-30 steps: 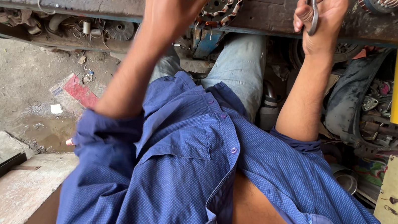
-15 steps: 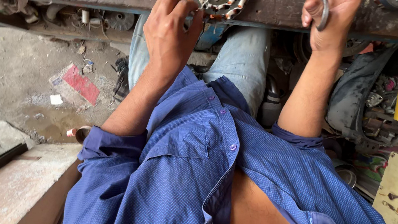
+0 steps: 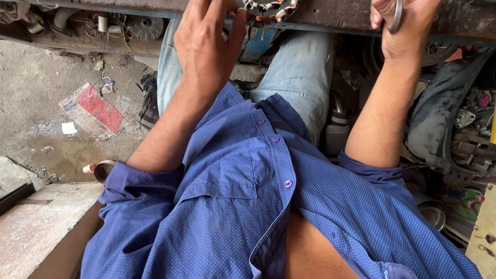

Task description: The person uses shears to trim excess copper wire from a circular stator component on a workbench. The person repeatedly snips small wire ends around the stator's perimeter and removes the cut pieces by hand.

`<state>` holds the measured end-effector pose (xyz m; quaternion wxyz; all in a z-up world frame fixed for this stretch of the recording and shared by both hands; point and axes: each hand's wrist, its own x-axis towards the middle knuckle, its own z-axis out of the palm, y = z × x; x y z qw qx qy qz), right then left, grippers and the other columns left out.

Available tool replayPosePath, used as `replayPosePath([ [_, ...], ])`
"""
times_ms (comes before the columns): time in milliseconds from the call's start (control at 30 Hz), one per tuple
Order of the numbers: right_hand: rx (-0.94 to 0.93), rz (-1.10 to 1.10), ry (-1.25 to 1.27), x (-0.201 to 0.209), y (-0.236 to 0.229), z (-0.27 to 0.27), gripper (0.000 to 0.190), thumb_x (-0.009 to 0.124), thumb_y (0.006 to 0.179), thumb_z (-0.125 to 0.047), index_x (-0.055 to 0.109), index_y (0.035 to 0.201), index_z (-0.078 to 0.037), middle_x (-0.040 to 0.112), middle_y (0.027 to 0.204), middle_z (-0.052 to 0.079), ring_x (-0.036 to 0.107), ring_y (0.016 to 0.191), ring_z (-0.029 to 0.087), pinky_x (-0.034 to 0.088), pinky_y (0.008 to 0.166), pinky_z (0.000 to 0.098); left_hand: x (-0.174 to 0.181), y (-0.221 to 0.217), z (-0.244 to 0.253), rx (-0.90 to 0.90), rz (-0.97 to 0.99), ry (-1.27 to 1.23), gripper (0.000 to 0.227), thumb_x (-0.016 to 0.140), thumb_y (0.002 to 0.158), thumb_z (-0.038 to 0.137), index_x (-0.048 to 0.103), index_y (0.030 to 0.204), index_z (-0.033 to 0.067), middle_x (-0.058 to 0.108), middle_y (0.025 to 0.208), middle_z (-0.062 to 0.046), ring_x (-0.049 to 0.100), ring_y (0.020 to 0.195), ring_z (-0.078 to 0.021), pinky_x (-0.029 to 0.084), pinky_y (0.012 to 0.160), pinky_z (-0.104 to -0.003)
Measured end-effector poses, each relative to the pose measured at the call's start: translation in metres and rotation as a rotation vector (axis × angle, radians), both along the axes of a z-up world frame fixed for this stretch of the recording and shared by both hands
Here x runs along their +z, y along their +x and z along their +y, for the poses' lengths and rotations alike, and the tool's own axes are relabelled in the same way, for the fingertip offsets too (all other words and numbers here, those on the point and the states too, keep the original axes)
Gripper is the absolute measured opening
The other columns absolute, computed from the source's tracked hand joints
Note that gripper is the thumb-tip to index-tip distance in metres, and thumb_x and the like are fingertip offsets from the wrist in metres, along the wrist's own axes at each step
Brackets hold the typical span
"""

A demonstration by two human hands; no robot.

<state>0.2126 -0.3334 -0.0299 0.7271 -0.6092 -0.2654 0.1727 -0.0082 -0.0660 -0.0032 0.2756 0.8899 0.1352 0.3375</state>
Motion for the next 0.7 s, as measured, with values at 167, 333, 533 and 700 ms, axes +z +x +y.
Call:
replayPosePath([
  [167,0.001,-0.017,-0.015,-0.002,0.000,-0.002,0.064,0.100,0.089,-0.034,0.051,0.112,0.002,0.058,0.075,0.009,0.052,0.054,0.014,0.041,0.047,0.0242,-0.008,-0.001,-0.002,0.002,0.010,0.007,0.009,0.077,0.096,0.012,0.068,0.099,0.0099,0.061,0.097,-0.004,0.063,0.088,-0.0210,0.053,0.075,-0.037],
  [333,-0.015,-0.061,-0.041,-0.001,0.001,0.000,0.064,0.100,0.090,-0.035,0.052,0.112,0.002,0.059,0.075,0.009,0.053,0.055,0.014,0.042,0.047,0.0244,-0.015,0.007,0.005,-0.017,0.081,0.208,0.013,0.075,0.090,0.010,0.064,0.096,0.0080,0.057,0.096,-0.006,0.061,0.084,-0.0216,0.052,0.071,-0.036],
  [533,-0.001,-0.039,-0.018,-0.003,0.001,-0.001,0.062,0.100,0.090,-0.033,0.052,0.111,0.001,0.058,0.075,0.010,0.052,0.053,0.014,0.041,0.046,0.0246,-0.019,0.007,0.006,-0.081,0.096,0.091,0.014,0.072,0.095,0.008,0.059,0.100,0.0064,0.055,0.101,-0.009,0.063,0.087,-0.0254,0.053,0.071,-0.039],
  [700,0.013,-0.040,-0.012,0.000,0.000,0.001,0.062,0.099,0.091,-0.033,0.052,0.112,0.001,0.057,0.074,0.010,0.052,0.053,0.014,0.041,0.046,0.0246,-0.014,0.004,0.008,-0.130,0.159,0.000,0.015,0.072,0.094,0.009,0.058,0.100,0.0057,0.056,0.101,-0.011,0.066,0.089,-0.0300,0.054,0.070,-0.043],
])
